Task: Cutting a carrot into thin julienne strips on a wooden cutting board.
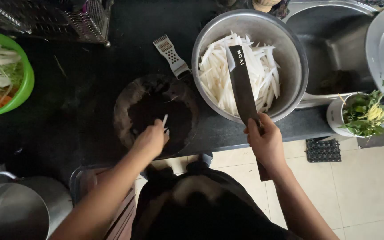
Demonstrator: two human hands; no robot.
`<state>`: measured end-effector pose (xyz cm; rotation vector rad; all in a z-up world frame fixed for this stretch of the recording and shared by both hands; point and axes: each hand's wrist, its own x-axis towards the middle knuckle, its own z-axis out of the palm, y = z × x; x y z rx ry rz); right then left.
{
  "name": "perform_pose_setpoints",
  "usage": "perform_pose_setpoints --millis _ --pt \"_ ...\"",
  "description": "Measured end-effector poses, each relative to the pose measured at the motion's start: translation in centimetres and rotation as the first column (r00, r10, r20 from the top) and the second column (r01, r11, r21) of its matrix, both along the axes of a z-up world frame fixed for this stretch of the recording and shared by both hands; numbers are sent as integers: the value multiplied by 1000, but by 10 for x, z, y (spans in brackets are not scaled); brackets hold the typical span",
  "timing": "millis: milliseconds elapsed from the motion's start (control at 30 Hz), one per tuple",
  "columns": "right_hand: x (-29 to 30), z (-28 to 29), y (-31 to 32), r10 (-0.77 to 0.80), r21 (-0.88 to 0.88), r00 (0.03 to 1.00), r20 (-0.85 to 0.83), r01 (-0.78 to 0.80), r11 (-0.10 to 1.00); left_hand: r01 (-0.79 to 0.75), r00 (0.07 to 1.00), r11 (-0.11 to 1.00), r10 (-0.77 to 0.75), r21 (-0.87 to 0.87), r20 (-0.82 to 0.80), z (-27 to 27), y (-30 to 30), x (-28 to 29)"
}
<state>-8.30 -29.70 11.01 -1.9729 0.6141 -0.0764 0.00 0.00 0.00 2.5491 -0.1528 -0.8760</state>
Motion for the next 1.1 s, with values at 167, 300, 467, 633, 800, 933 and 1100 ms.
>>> perform_pose_setpoints --millis 167,300,467,633,800,933,1100 --pt "2 -7 -8 5 16 1000 -2 -5 1000 -32 999 996 29 82 39 -21 -6 -25" --pt "5 -17 -20 20 48 1000 -8 -19 999 -34 992 995 22 97 124 -29 -7 -40" --pt "5 -17 -36 49 56 999 -8 -49 997 -85 940 968 0 235 341 -71 -10 -45" --pt "4 -16 -60 76 84 997 20 -78 993 -181 968 963 139 201 208 -95 -15 -28" --pt "2 -8 -92 132 66 991 -15 -131 989 -162 974 928 97 337 202 -67 -25 -22" --pt "-2 -12 -113 172 45 984 -38 -170 984 -213 973 938 177 274 149 -4 -42 -9" --pt "-15 -37 -135 199 15 976 -89 -198 980 -196 945 980 200 -41 260 63 -120 41"
